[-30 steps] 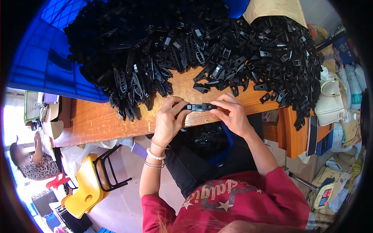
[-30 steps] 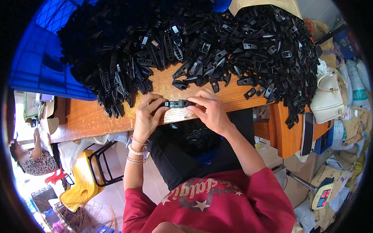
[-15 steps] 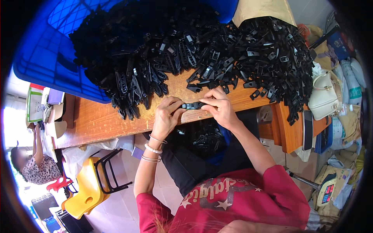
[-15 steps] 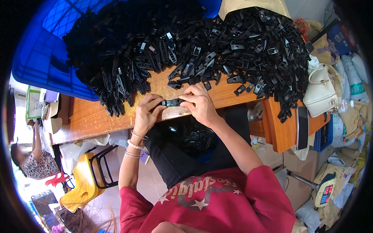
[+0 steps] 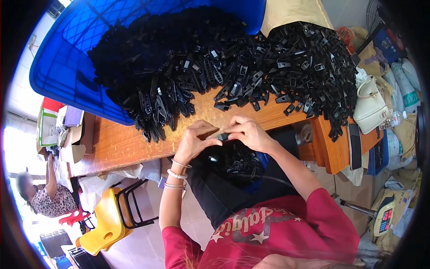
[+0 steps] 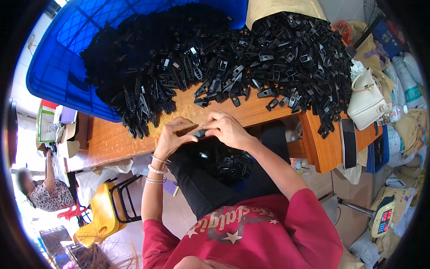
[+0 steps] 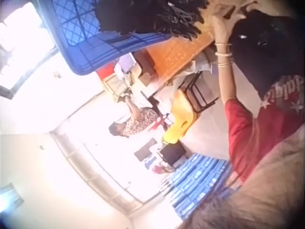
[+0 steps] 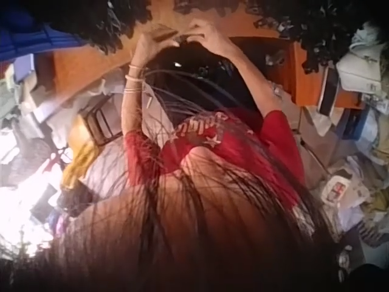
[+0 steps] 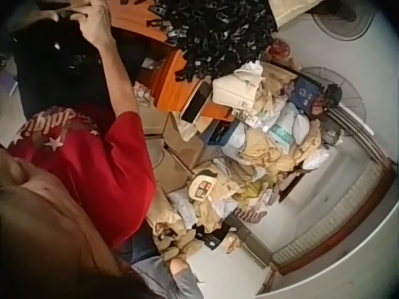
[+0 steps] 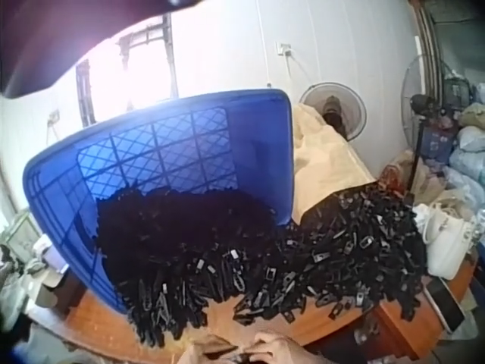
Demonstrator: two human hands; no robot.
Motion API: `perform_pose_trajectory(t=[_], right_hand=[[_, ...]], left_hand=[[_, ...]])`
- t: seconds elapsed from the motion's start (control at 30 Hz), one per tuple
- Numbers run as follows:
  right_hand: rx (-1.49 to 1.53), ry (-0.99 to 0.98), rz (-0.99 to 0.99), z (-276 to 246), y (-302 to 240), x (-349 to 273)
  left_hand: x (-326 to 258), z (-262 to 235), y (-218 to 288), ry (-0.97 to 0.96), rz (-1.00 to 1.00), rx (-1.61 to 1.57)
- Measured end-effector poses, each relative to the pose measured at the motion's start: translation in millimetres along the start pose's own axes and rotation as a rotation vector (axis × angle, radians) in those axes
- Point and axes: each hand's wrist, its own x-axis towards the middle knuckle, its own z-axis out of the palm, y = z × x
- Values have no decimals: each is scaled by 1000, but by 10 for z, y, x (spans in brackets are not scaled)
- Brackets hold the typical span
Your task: Assemble small black plastic components by snapping them together in a workshop environment.
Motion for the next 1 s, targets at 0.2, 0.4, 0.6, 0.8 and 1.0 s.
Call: perform_pose_trajectory(t=[0.2,0.4,0.6,0.8,1.0], right_hand=[[-300,432,-147,-7,-97,384],[-499,308,-180,150,-20,361],[-434,273,-225,-104,-3,43],[-631,440,32,165,-72,123],[-511,402,-22,115,-38,151]], left_hand=[[668,78,-89,356,98,89],[858,211,-262,286,0,232],[316,78,27,214,-234,111],[-106,249,31,389,-62,412],[-38,75,170,241,134,527]])
